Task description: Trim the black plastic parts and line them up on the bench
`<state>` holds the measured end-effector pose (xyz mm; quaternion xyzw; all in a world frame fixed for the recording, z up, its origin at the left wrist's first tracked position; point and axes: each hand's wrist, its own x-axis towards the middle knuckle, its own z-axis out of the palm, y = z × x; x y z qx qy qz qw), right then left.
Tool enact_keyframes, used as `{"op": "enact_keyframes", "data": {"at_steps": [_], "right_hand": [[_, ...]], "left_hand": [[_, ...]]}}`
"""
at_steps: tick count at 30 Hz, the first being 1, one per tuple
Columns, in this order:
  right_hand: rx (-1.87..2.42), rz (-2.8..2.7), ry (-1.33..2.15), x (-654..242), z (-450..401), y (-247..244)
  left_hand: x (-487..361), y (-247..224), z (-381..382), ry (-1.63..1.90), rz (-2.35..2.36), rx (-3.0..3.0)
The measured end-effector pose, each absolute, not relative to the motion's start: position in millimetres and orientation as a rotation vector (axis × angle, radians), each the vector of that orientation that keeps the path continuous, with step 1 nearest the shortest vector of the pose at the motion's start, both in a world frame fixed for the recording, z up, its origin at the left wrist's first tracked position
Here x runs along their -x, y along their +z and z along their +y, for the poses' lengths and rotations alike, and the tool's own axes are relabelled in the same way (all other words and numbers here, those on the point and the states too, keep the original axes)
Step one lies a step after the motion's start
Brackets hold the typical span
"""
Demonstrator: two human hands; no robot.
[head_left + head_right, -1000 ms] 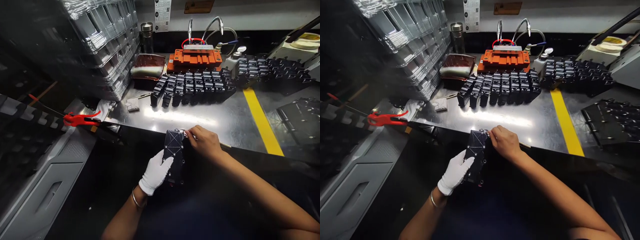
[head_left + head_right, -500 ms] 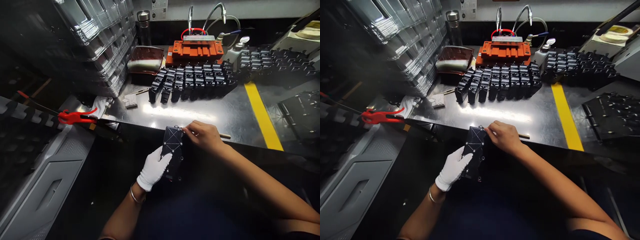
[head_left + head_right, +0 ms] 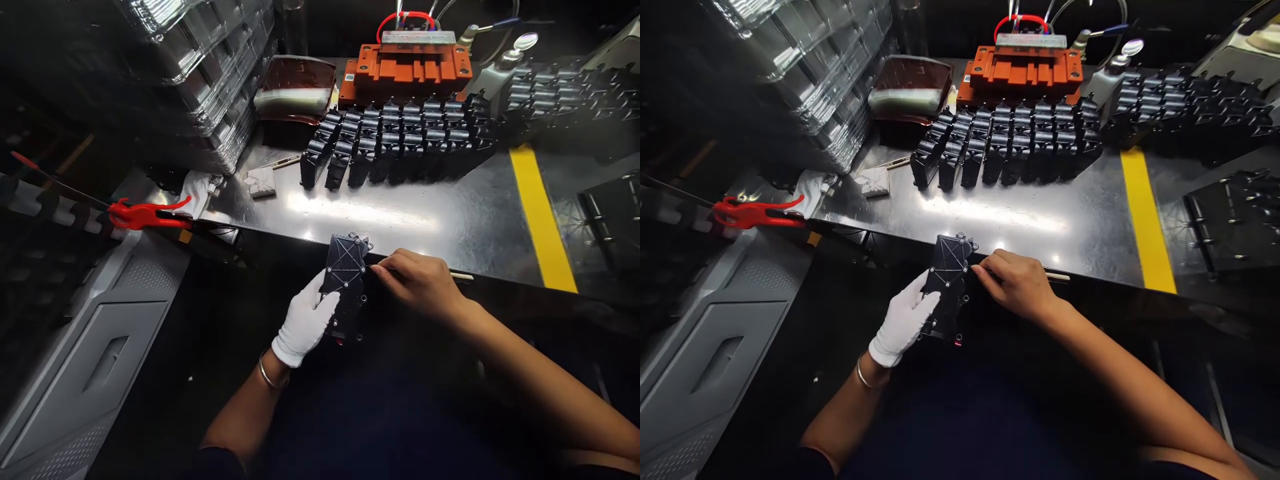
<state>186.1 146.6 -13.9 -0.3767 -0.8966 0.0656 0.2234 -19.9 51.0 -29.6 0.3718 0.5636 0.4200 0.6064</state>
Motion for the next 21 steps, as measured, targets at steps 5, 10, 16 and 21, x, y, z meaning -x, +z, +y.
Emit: {"op": "enact_keyframes", "data": {"at_steps": [5, 10, 16, 21], "right_hand": [[1.049, -2.525, 0.032, -185.1, 148.4, -12.9], [1.018, -2.549, 0.048, -183.9, 149.2, -11.3], [0.974, -2.575, 0.042, -184.9, 151.5, -9.9], [0.953, -2.655, -0.01, -185.0, 161.7, -3.6]], "left_hand": [[17.7, -27.3, 51.8, 0.992, 1.314, -0.864], [17.8, -28.7, 50.9, 0.985, 1.343, -0.862], [20.0, -33.1, 51.3, 1.01, 1.313, -0.806], [22.5, -36.7, 53.1, 1.038, 1.304, -0.807]]}}
